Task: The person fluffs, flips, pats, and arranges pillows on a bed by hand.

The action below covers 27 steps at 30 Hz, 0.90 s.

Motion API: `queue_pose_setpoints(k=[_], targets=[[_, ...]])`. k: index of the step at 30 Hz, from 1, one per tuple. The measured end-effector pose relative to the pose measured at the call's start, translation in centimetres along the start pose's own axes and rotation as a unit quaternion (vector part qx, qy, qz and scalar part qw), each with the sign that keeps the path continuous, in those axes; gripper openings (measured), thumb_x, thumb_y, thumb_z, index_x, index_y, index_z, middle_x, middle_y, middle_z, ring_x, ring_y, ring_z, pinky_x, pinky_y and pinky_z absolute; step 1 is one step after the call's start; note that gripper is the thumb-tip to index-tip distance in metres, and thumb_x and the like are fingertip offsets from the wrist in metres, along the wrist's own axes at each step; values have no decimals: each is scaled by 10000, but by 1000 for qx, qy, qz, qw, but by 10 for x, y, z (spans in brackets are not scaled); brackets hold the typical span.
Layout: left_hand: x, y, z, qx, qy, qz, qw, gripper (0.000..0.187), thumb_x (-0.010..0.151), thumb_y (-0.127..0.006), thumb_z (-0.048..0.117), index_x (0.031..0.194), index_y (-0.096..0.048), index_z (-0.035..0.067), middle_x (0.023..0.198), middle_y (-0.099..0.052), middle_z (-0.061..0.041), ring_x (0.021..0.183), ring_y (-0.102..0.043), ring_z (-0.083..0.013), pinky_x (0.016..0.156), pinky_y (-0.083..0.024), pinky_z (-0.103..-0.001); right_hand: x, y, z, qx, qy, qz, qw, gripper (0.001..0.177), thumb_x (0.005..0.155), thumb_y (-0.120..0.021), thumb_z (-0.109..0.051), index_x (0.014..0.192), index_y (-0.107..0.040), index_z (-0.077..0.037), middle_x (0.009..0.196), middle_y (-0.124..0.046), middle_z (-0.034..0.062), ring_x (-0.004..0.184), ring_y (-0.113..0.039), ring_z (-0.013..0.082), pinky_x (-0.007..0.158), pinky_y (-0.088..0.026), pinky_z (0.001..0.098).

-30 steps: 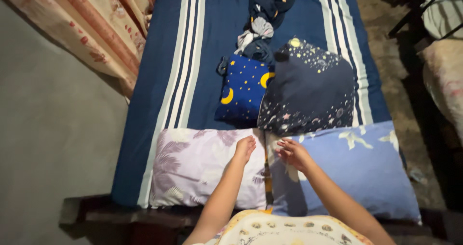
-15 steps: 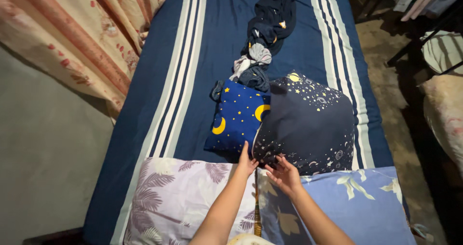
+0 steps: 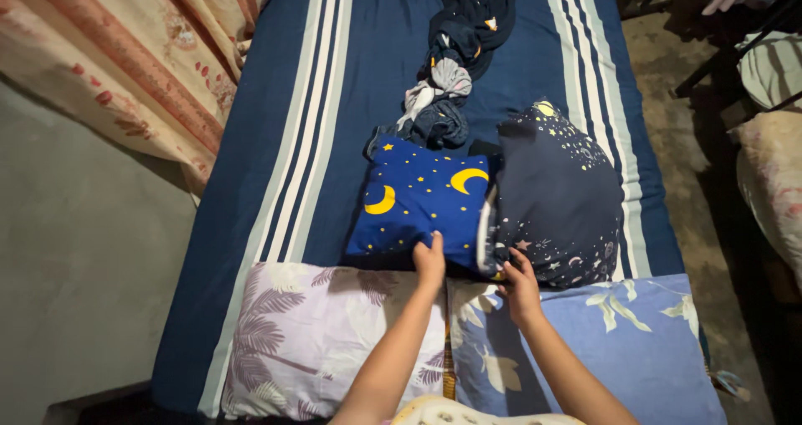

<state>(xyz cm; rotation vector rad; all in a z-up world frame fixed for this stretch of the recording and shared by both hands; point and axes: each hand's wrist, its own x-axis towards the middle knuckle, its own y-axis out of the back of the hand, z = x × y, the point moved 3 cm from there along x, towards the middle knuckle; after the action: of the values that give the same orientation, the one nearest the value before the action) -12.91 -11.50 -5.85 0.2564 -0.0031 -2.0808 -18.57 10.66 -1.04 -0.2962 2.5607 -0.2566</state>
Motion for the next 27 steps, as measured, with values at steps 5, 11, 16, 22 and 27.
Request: queue_pose_setpoints(k=[5,11,16,22,27], targets=[[-81,18,52,-47,-151,-43,987,356,991,-669,278,877,-687,-59,740,-720,-161,654,-662,-256,662,-534,-398,-10,14,11,19,26,-48,998,546,933,-609,-110,1459,-503,-212,1167,-604,41,826,-537,139,619,-440,269],[-154,53,110,-10,-292,-63,954,267,971,-693,221,970,-707,-45,904,-750,-206,832,-750,-349,768,-563,-407,-33,35,17,59,32,-80,995,680,913,-609,-116,1532,-361,-248,1276,-606,9,1018,-647,134,805,-554,290],[-178,81,131,23,-317,-65,946,209,972,-702,208,960,-733,2,914,-748,-202,852,-742,-370,770,-569,-416,-41,38,3,-35,9,-88,995,689,971,-593,-271,1602,-314,-263,1412,-535,33,1099,-525,201,847,-446,368],[-209,110,146,-6,-397,-12,918,254,993,-680,191,1068,-695,-51,1006,-729,-225,928,-710,-374,859,-542,-428,-95,16,18,-293,370,-122,873,772,901,-745,-247,1566,-375,-117,1586,-385,166,1482,-364,320,1216,-287,438],[-214,132,155,-32,-298,-2,954,261,999,-676,210,1029,-705,-48,964,-760,-194,869,-738,-333,826,-558,-401,-159,1,12,-437,467,-104,761,1053,614,-863,-191,1533,-358,-103,1600,-288,255,1473,-277,451,1193,-260,493]])
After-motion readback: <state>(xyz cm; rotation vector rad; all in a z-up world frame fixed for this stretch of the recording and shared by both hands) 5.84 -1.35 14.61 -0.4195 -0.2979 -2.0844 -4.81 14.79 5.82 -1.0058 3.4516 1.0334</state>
